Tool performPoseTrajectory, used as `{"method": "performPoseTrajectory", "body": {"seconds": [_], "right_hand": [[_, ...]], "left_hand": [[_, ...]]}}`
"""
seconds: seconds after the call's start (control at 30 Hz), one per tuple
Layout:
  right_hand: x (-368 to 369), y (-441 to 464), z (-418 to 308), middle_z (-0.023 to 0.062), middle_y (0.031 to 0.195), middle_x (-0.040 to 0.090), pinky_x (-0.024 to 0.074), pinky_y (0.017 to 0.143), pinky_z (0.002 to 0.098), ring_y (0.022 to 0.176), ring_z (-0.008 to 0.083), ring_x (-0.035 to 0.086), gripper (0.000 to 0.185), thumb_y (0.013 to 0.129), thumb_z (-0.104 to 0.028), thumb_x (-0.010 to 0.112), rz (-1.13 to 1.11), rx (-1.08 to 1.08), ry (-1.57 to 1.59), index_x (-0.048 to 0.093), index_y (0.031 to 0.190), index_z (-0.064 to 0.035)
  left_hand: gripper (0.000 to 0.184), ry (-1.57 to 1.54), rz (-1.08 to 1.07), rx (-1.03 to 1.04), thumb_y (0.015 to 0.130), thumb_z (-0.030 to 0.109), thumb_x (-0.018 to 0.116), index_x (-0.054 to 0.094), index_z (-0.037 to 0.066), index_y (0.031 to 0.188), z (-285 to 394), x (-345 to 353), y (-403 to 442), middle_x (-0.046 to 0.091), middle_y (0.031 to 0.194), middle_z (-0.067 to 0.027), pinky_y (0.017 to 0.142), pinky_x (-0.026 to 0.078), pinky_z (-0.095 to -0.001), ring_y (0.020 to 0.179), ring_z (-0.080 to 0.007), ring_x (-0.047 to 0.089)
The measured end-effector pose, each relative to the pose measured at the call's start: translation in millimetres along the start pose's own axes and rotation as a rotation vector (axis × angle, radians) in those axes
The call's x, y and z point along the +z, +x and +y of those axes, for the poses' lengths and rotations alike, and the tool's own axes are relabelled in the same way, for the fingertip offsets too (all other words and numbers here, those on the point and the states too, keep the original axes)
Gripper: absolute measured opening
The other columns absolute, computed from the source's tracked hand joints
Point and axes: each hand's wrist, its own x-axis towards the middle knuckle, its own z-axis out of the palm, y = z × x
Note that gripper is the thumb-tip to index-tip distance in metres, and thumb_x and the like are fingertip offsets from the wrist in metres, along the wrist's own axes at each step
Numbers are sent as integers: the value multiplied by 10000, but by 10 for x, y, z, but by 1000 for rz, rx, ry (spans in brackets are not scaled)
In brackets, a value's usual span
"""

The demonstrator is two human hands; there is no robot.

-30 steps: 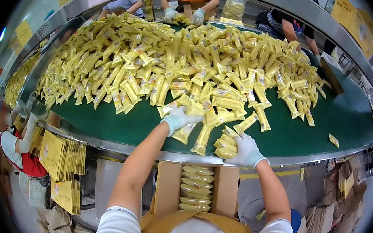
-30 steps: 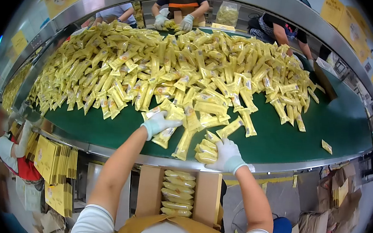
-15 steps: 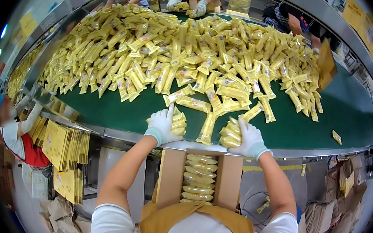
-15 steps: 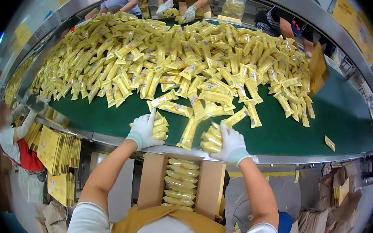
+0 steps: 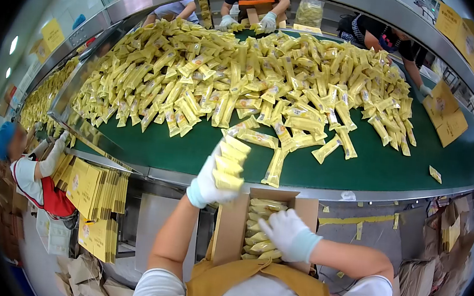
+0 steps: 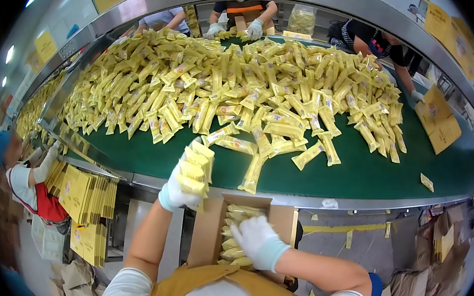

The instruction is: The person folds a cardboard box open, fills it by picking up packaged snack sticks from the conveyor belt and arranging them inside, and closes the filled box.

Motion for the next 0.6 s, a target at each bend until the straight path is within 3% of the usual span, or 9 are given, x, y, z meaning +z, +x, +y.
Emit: {"method": "performPoseTrajectory", "body": {"seconds": [0.07, 0.1, 0.23, 0.33, 0.4, 0.43, 0.5, 0.53, 0.6], "right_hand": [[134, 166, -132, 136, 1062, 579, 427, 785, 426, 977, 293, 583, 841, 746, -317, 739, -53, -27, 28, 418, 1460, -11], [149, 212, -185, 146, 1094, 586, 435, 794, 434, 991, 299, 591, 807, 775, -290, 721, -82, -29, 89, 413, 1470, -18], [772, 472, -408, 170, 1156, 585, 447, 811, 446, 1003, 304, 602, 707, 838, -250, 674, -175, 96, 232, 428, 1462, -24], [1505, 607, -437, 170, 1354, 539, 435, 963, 505, 1240, 332, 532, 657, 862, -258, 651, 360, 76, 325, 450, 1464, -87], [1333, 494, -348, 164, 1445, 490, 391, 1069, 479, 1344, 328, 455, 620, 874, -260, 632, 325, 2, 517, 473, 1455, -114], [1232, 434, -304, 161, 1491, 466, 369, 1122, 466, 1396, 326, 416, 602, 880, -260, 622, 303, -33, 614, 484, 1451, -127], [586, 181, -180, 184, 1494, 458, 361, 1136, 445, 1394, 332, 418, 593, 884, -269, 614, -42, -152, 542, 491, 1446, -125], [904, 209, -233, 238, 1309, 576, 412, 1087, 469, 1245, 397, 547, 491, 908, -202, 561, 125, -124, 582, 526, 1381, -76], [1053, 238, -418, 208, 1219, 624, 471, 974, 492, 1146, 376, 611, 499, 902, -235, 574, 94, 45, 455, 530, 1372, -72]], "left_hand": [[1259, -321, 42, -499, 582, 108, 865, 120, 37, 1595, 91, 180, -19, 498, 1381, -64, 1066, 424, -330, 1199, -137, 509], [1290, -332, -21, -491, 572, 121, 884, 105, 26, 1595, 75, 274, -79, 497, 1385, -75, 1077, 414, -334, 1212, -150, 506], [1385, -155, -261, -210, 549, 154, 938, 44, -17, 1593, 318, 659, -192, 483, 1412, -123, 1119, 371, -351, 1282, -191, 473], [1266, 401, -297, 90, 585, 315, 932, 187, -58, 1538, 88, 794, -254, 517, 1341, -194, 1095, 391, -433, 1249, -330, 511], [1092, 772, -305, 394, 613, 422, 880, 362, -62, 1443, -84, 889, -246, 534, 1260, -220, 1046, 402, -496, 1167, -416, 524], [1062, 826, -319, 378, 617, 411, 870, 379, -62, 1432, -145, 931, -266, 535, 1253, -214, 1040, 404, -496, 1164, -405, 528], [1004, 940, -348, 345, 626, 388, 852, 414, -60, 1410, -234, 997, -323, 538, 1239, -201, 1030, 408, -498, 1157, -383, 536], [942, 971, -312, 329, 619, 365, 842, 463, -57, 1371, -272, 1055, -337, 557, 1173, -202, 995, 415, -509, 1111, -384, 547], [944, 1086, -303, 280, 624, 368, 836, 457, -44, 1384, -328, 1123, -393, 556, 1173, -188, 1016, 393, -505, 1136, -367, 535]]}}
